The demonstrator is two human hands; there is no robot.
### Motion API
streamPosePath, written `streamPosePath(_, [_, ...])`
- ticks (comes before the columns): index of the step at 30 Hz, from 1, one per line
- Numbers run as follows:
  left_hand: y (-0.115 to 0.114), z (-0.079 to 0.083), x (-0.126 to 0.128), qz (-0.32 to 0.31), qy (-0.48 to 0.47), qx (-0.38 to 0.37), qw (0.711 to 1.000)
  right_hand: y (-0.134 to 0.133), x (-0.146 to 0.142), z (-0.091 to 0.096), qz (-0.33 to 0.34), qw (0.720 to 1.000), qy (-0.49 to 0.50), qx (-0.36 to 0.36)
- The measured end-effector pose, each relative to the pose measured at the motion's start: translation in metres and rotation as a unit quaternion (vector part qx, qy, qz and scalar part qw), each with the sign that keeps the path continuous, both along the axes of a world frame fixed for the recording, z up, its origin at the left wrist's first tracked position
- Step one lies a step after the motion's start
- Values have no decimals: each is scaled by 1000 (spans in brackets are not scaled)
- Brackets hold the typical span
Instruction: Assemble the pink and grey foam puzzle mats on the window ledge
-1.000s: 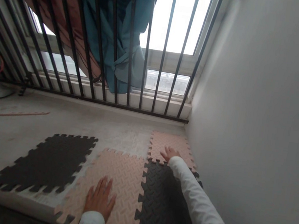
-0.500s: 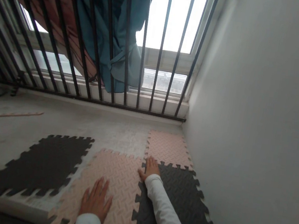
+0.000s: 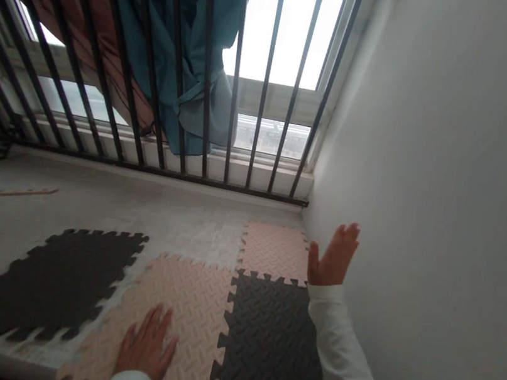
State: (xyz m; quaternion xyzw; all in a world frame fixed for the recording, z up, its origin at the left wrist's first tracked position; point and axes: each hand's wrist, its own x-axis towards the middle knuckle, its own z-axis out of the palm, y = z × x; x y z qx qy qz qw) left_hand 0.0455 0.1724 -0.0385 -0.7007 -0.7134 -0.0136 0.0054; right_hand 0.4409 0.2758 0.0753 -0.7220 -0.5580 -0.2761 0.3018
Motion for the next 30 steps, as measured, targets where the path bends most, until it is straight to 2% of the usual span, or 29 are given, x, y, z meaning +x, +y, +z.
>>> streamPosePath(2, [0, -2, 0, 0, 0, 4, 1000, 2, 4, -23, -46, 994, 10, -101])
streamPosePath(3, [0, -3, -1, 1, 0, 6, 1000, 2, 1, -41, -75, 979, 25, -188])
streamPosePath(4, [0, -4, -1, 2, 1, 9, 1000, 1, -4, -60, -106, 947, 44, -301])
streamPosePath(7, [0, -3, 0, 0, 3, 10, 1000, -3, -18, -108, -120, 906, 64, -400])
streamPosePath(9, [0, -1, 0, -1, 1, 7, 1000, -4, -22, -122, -130, 896, 64, -420])
streamPosePath(15, [0, 0, -1, -3, -5, -2, 1000, -20, -42, -117, -131, 884, 49, -446])
streamPosePath(19, [3, 4, 1, 2, -13, -39, 999, -54, -75, -114, -80, 878, 32, -472])
streamPosePath(22, [10, 16, -3, -6, -33, -94, 995, -81, -93, -108, -11, 871, 20, -491])
streamPosePath(25, [25, 36, -28, -24, -37, -141, 989, -96, -90, -100, 98, 850, 4, -517])
streamPosePath(27, [35, 48, -55, 1, -16, -150, 989, -94, -77, -97, 135, 837, 3, -530])
streamPosePath(28, [40, 52, -71, 23, -3, -149, 989, -90, -69, -97, 126, 842, 3, -525])
streamPosePath(30, [48, 59, -100, 60, 17, -148, 987, -77, -55, -100, 62, 860, 1, -507])
